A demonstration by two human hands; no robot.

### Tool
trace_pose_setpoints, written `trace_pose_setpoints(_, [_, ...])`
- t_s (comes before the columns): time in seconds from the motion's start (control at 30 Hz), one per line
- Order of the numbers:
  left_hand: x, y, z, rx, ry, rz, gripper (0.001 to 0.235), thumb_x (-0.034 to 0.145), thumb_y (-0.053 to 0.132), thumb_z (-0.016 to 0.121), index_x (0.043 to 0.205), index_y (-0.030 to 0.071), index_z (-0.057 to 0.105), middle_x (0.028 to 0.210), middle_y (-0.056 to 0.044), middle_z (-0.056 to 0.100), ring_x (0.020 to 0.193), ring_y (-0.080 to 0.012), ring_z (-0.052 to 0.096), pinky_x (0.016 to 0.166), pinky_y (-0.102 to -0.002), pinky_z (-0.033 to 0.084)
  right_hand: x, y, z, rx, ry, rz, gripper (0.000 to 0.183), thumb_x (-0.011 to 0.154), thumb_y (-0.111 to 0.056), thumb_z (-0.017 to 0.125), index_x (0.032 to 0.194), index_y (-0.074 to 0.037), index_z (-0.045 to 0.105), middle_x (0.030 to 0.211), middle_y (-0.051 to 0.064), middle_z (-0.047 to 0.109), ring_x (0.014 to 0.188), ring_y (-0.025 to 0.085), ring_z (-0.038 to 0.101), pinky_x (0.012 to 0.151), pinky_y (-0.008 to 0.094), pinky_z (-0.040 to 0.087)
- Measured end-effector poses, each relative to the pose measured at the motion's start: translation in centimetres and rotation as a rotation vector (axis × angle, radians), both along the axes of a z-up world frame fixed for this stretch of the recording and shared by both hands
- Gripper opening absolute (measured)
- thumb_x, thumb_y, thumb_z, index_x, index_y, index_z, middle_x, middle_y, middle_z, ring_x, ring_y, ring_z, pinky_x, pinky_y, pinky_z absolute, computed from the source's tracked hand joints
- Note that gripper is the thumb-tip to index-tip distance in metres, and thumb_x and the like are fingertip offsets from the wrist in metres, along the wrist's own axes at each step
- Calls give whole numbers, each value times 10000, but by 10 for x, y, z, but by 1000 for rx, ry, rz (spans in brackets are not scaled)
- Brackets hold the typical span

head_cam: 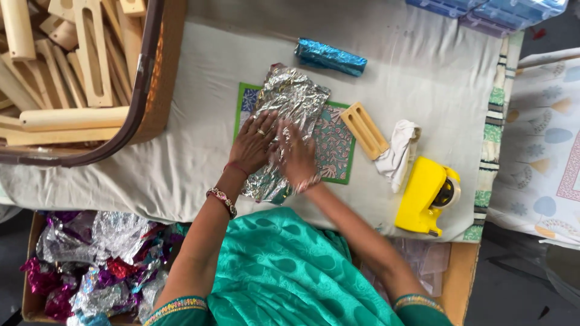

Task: The person wraps metallic foil around wooden handles, pressing and folding the foil to cover them, and sets the wrapped handles aside. They then pick up unfinished wooden handles, wipe each one with a white cloth, and place the wiped handles on the work mat.

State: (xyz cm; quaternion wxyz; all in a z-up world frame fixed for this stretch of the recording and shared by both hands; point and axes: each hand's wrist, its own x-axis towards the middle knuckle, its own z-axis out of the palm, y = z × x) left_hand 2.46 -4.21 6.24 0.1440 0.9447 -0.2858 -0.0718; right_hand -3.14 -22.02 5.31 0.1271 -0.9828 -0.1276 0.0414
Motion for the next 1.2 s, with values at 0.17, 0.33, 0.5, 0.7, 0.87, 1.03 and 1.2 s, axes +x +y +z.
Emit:
trace_pose_setpoints(0.17, [-3, 0, 3, 23, -74, -1, 642, 1019, 478, 419, 1612, 250, 328, 1705, 3, 214, 1562, -201, 186, 1266, -431, 140, -68, -37, -2, -62, 0, -34, 849, 954, -625, 515, 1615, -182, 217, 1706, 114, 156, 1572, 301, 169, 1153, 666, 193])
trace_pose_setpoints(0.33, [1, 0, 10, 27, 6, 13, 673, 992, 524, 435, 1595, 244, 329, 1699, -4, 214, 1550, -209, 187, 1248, -448, 143, -61, -54, 13, -150, 69, -172, 829, 967, -635, 437, 1614, -150, 257, 1704, 126, 161, 1553, 306, 160, 1155, 672, 169])
trace_pose_setpoints(0.5, [-1, -1, 7, 66, -56, 0, 710, 975, 569, 426, 1597, 234, 351, 1695, -14, 241, 1557, -218, 203, 1252, -447, 153, 37, -4, -2, 105, -113, -65, 696, 1072, -546, 378, 1632, -141, 300, 1734, 121, 197, 1597, 296, 217, 1240, 619, 187])
trace_pose_setpoints(0.7, [-11, -3, 10, 41, 8, 68, 751, 969, 633, 423, 1583, 203, 379, 1664, -22, 261, 1554, -234, 187, 1258, -462, 135, 117, -7, 22, -211, 187, -97, 687, 997, -551, 422, 1573, -185, 341, 1695, 120, 218, 1589, 306, 184, 1188, 617, 186])
trace_pose_setpoints(0.87, [-11, 0, 15, -19, 19, 87, 720, 959, 617, 419, 1571, 238, 377, 1680, -23, 255, 1547, -228, 186, 1250, -476, 125, 114, -27, 22, -236, 271, -240, 670, 1053, -605, 373, 1565, -174, 374, 1698, 121, 227, 1591, 288, 206, 1218, 615, 184])
trace_pose_setpoints(1.03, [-10, -3, 15, 40, -17, 72, 746, 970, 634, 410, 1589, 221, 356, 1674, -29, 247, 1548, -232, 185, 1250, -482, 117, 113, -4, 3, 3, 20, 120, 626, 1068, -535, 398, 1592, -195, 354, 1706, 86, 231, 1543, 270, 259, 1195, 622, 220])
trace_pose_setpoints(1.2, [-8, -5, 24, 52, 86, 73, 738, 941, 633, 410, 1567, 245, 362, 1684, -8, 221, 1547, -218, 155, 1245, -484, 101, 151, 1, -13, -123, 98, 93, 605, 1009, -462, 454, 1584, -297, 364, 1686, 21, 248, 1543, 255, 253, 1192, 638, 222])
